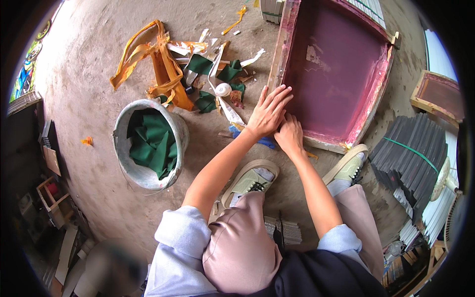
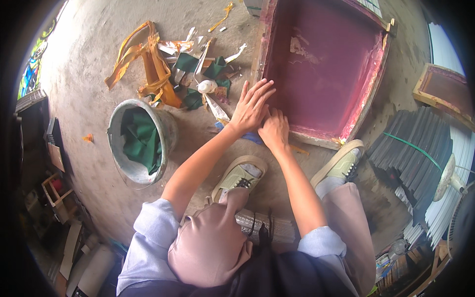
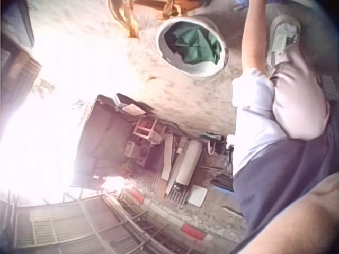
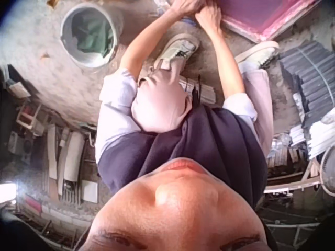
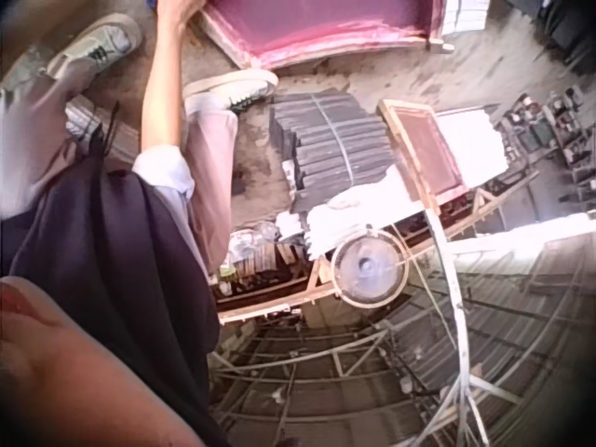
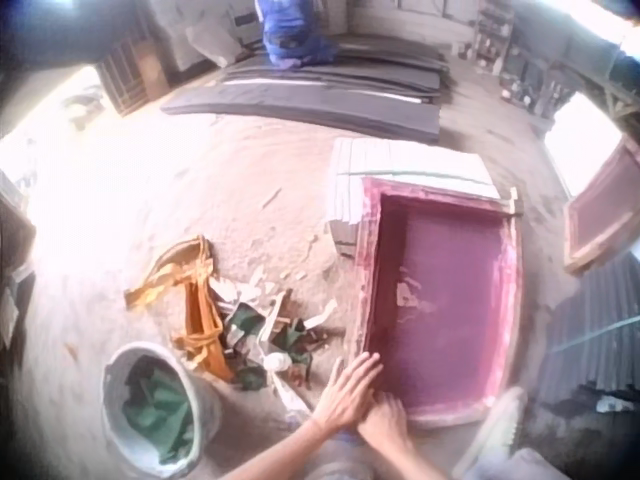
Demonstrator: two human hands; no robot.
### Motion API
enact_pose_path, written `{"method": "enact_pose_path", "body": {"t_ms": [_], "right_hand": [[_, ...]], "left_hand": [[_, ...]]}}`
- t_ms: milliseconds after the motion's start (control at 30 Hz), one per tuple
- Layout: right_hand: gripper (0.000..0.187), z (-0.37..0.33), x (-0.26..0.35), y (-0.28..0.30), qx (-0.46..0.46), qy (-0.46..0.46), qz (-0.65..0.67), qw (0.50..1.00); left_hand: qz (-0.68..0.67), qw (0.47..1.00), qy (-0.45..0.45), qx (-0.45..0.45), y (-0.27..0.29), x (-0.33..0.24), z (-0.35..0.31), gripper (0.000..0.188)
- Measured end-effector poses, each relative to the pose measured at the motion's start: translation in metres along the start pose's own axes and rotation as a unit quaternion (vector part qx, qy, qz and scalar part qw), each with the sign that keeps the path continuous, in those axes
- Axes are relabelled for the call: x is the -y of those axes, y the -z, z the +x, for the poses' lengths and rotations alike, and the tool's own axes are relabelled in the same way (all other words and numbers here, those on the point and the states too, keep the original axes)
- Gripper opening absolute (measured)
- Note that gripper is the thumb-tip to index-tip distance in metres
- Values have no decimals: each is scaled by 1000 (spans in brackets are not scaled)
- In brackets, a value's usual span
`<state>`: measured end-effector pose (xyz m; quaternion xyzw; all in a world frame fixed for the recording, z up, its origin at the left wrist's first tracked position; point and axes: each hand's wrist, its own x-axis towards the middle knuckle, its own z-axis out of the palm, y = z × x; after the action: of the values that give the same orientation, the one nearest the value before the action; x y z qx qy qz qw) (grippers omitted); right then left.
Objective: The person places a wooden frame on the floor, then uses a sanding block to smooth the inner edges and corners. They repeatedly rub the frame's interior surfaces with the sanding block, focusing on the corners and sides.
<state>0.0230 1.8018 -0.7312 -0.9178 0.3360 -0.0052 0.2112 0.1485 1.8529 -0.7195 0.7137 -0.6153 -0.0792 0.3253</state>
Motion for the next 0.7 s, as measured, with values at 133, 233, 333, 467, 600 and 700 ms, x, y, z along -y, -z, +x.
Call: {"method": "enact_pose_path", "body": {"t_ms": [133, 233, 333, 467, 600, 700], "right_hand": [[30, 3, 3, 7, 42, 22, 23, 999], [24, 3, 2, 6, 43, 45, 36, 997], [22, 5, -5, 4, -4, 94, 68, 993], [23, 5, -12, -2, -40, 136, 94, 985], [21, 7, -16, -5, -84, 185, 95, 975], [14, 15, -22, 0, -58, 257, 53, 963]], "left_hand": [[-75, 997, -5, -33, -2, 7, -3, 51], [-89, 996, 7, -30, -2, 6, -6, 50], [-87, 995, 2, -39, -4, 7, -4, 49], [-63, 997, -1, -38, -4, 6, -3, 49], [-17, 999, -3, -30, -4, 5, -4, 47], [-3, 999, -6, -34, -3, 3, -4, 45]]}}
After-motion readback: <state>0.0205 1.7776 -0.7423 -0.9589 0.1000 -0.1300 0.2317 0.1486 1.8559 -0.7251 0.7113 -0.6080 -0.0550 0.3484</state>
